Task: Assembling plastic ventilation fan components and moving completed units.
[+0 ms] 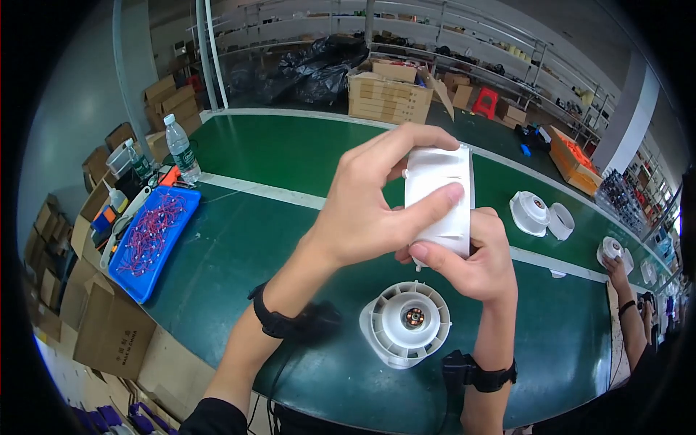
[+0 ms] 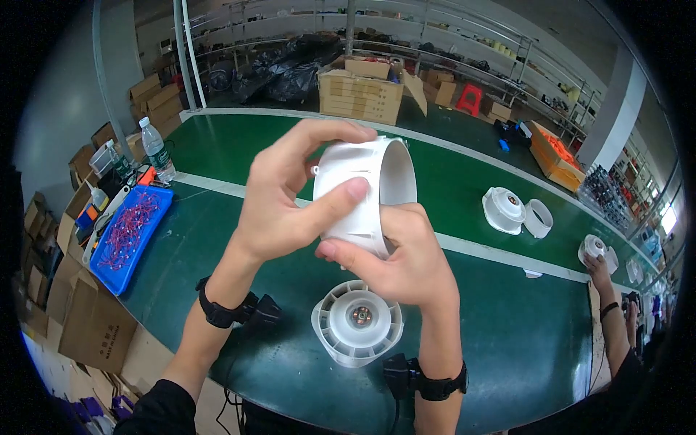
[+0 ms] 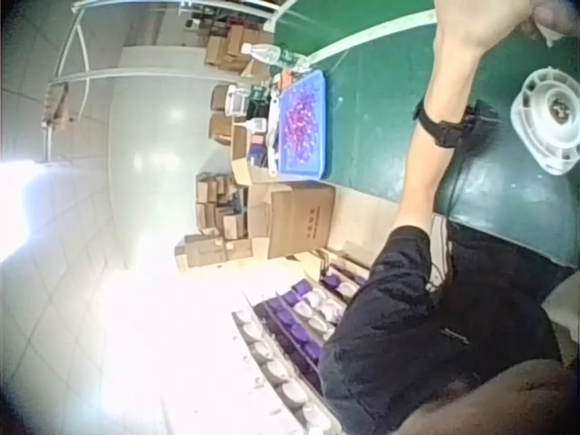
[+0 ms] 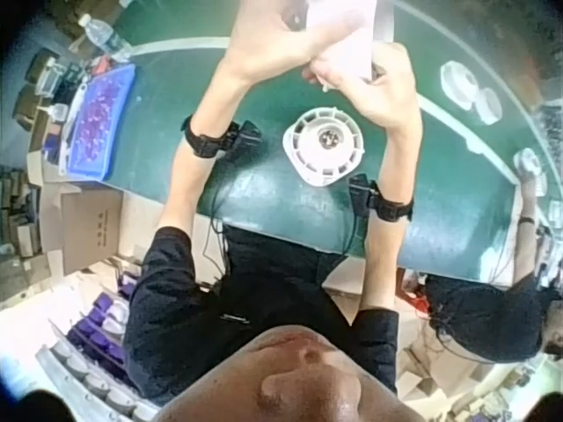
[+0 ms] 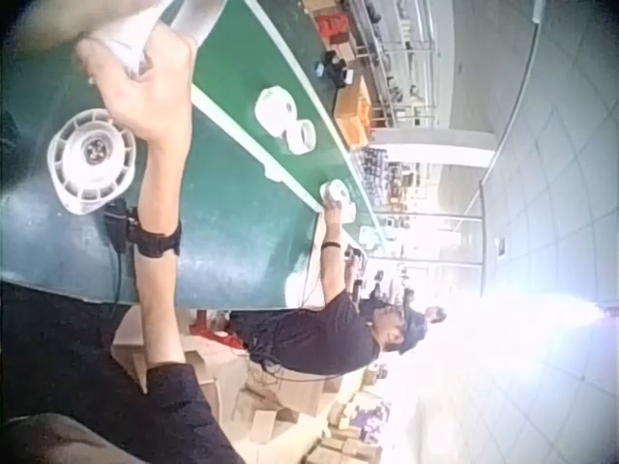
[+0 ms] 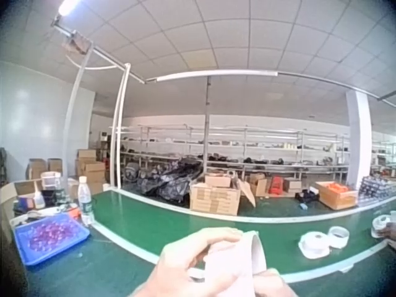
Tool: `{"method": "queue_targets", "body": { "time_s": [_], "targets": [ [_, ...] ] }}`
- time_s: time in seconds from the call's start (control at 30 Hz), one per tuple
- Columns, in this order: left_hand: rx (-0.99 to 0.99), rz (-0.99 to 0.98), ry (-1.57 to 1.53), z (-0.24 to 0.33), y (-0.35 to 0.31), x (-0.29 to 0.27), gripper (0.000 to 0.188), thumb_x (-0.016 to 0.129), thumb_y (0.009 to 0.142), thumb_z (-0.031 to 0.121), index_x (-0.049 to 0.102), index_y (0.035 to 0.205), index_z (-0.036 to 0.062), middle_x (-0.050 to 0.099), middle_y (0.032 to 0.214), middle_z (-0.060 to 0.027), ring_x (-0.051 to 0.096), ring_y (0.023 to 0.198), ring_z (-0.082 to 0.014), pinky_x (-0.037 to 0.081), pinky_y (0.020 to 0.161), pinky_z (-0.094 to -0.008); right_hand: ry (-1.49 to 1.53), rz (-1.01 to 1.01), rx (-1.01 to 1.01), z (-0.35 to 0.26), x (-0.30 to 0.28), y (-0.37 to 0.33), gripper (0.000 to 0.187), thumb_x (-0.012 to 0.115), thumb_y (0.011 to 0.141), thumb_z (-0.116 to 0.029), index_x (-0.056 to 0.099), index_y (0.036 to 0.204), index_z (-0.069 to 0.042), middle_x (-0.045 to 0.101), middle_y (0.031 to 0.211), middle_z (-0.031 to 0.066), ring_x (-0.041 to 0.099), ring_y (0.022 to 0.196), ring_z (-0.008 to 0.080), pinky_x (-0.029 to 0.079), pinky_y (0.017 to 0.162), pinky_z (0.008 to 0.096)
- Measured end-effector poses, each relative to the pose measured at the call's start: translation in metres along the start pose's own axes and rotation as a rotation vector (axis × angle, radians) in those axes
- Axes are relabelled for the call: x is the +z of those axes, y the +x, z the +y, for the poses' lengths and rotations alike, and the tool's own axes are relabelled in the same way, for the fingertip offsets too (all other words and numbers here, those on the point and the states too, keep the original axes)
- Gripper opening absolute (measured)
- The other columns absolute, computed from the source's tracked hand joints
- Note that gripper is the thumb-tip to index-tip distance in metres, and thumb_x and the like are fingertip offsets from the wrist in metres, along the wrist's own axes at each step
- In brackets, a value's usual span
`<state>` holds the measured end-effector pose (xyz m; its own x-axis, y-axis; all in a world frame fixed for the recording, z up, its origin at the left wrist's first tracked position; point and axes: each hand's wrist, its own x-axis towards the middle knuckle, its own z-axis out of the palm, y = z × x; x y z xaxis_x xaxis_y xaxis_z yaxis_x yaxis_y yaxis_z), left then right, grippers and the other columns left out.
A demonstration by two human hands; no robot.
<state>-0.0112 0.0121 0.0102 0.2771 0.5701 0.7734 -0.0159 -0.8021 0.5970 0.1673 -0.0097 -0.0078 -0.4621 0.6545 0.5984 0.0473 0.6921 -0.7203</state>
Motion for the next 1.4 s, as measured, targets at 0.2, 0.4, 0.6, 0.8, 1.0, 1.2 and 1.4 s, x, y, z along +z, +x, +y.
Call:
{"method": "queue_targets", "body": {
  "time_s": [0.2, 0.4, 0.6, 0.8, 1.0, 1.2, 1.4],
  "targets": [
    [0.38, 0.298, 0.417, -0.009, 0.008, -0.015, 0.017, 0.066, 0.089, 0.008, 0.065, 0.102, -0.0011, 0.069, 0.095, -0.0119, 0.067, 0.08, -0.0188, 0.054, 0.07, -0.0306, -0.246, 0.027, -0.014, -0.006, 0.001, 0.005, 0.017, 0.077, 0.082, -0.008, 0.074, 0.095, 0.002, 0.071, 0.076, 0.0122, 0.067, 0.065, 0.0183, 0.05, 0.061, 0.0305],
    [0.0, 0.308, 0.361, 0.005, 0.001, -0.017, 0.012, 0.061, 0.093, 0.006, 0.065, 0.102, -0.0011, 0.066, 0.075, -0.0081, 0.064, 0.066, -0.0113, 0.051, 0.059, -0.0262, -0.207, 0.158, -0.012, 0.007, 0.008, 0.007, 0.019, 0.075, 0.082, -0.005, 0.074, 0.1, 0.0, 0.071, 0.08, 0.0145, 0.067, 0.069, 0.021, 0.051, 0.064, 0.0328],
    [-0.218, 0.139, 0.011, 0.001, -0.001, -0.005, 0.016, 0.065, 0.094, 0.013, 0.066, 0.101, -0.0017, 0.065, 0.071, -0.0016, 0.058, 0.065, -0.0041, 0.048, 0.056, -0.0218, -0.24, 0.001, 0.027, 0.008, -0.003, 0.003, 0.018, 0.075, 0.081, -0.005, 0.072, 0.097, 0.003, 0.071, 0.086, 0.0171, 0.07, 0.078, 0.0298, 0.052, 0.069, 0.0362],
    [-0.336, 0.073, 0.066, 0.005, 0.004, -0.011, 0.038, 0.059, 0.101, 0.025, 0.064, 0.074, -0.001, 0.054, 0.06, 0.0023, 0.047, 0.054, -0.003, 0.035, 0.048, -0.0216, -0.219, -0.159, 0.12, 0.002, -0.021, 0.0, 0.018, 0.076, 0.082, -0.009, 0.075, 0.097, 0.0, 0.076, 0.089, 0.0119, 0.073, 0.081, 0.019, 0.055, 0.075, 0.0307],
    [-0.368, 0.161, 0.017, -0.025, 0.003, -0.018, 0.039, 0.057, 0.101, 0.026, 0.063, 0.074, -0.0015, 0.052, 0.056, 0.0011, 0.046, 0.051, -0.0052, 0.036, 0.049, -0.0236, -0.289, 0.088, 0.022, 0.008, -0.031, 0.002, 0.029, 0.075, 0.08, -0.014, 0.065, 0.102, 0.004, 0.07, 0.084, 0.0178, 0.071, 0.081, 0.0237, 0.053, 0.075, 0.0338],
    [-0.22, 0.19, 0.379, 0.007, 0.003, -0.042, 0.028, 0.06, 0.095, 0.019, 0.065, 0.082, -0.0062, 0.057, 0.056, -0.0055, 0.051, 0.052, -0.0085, 0.039, 0.05, -0.0276, -0.719, 0.088, 0.179, 0.068, -0.05, 0.007, 0.026, 0.064, 0.087, -0.011, 0.062, 0.111, 0.0, 0.065, 0.092, 0.0223, 0.063, 0.09, 0.0418, 0.049, 0.079, 0.0447],
    [-0.108, 0.18, 0.398, 0.01, 0.005, -0.054, 0.022, 0.064, 0.095, 0.02, 0.065, 0.088, -0.0007, 0.057, 0.062, 0.0006, 0.05, 0.057, -0.003, 0.035, 0.051, -0.0215, -1.047, -0.114, 0.392, 0.184, -0.084, 0.002, 0.03, 0.065, 0.082, -0.008, 0.068, 0.112, -0.006, 0.067, 0.104, 0.0225, 0.061, 0.103, 0.039, 0.051, 0.091, 0.0468]
  ]
}}
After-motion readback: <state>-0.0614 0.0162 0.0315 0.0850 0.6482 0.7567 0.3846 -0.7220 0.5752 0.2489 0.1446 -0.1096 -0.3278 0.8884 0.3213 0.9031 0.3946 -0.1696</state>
